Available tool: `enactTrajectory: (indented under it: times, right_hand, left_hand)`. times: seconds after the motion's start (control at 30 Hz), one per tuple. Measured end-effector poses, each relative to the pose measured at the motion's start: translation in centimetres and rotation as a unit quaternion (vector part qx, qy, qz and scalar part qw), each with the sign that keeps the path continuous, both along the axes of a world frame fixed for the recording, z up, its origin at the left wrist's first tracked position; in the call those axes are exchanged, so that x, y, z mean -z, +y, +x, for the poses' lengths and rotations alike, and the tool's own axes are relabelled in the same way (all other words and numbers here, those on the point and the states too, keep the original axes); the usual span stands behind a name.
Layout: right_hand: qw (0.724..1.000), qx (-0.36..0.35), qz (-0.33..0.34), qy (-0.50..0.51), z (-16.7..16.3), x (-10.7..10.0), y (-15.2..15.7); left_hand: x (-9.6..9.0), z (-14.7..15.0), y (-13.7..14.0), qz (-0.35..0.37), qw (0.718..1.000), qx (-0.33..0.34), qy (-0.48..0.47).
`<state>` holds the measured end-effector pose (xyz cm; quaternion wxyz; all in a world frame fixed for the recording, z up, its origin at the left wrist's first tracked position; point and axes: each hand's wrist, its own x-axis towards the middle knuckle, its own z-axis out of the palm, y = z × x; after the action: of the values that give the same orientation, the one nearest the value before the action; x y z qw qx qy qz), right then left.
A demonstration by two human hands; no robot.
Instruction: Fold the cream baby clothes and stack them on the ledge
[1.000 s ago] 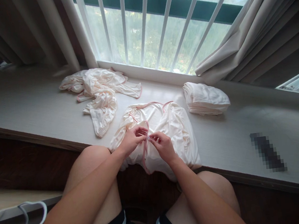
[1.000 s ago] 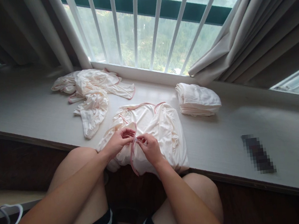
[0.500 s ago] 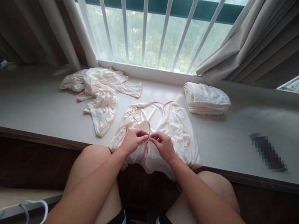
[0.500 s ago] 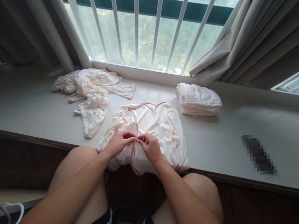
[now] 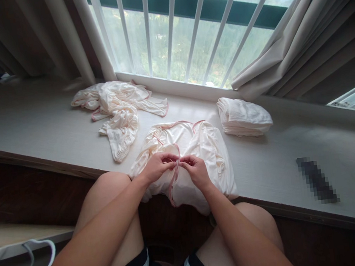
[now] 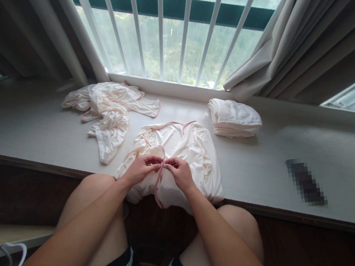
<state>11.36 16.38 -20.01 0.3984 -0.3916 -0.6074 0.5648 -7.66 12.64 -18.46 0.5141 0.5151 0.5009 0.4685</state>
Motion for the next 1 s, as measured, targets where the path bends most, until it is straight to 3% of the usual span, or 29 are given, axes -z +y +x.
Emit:
enactTrajectory:
  times: [0.27,0.67,1.0]
  right_hand:
    - [0.998,-0.019,-0.028,0.045,0.2,-0.1,0.1]
    - [0.993,-0.065,-0.070,0.074,0.8,0.0,0.3]
    - [0.999,-0.021,-0.042,0.023,0.7,0.0,0.4]
  left_hand:
    - [-0.5,0.3,-0.1,0.044,0.998,-0.004,0.042]
    - [1.0,0.3,0.1,0.069,0.997,0.010,0.027]
    - [0.5,0.5,0.3,0.078,0.993,-0.030,0.081]
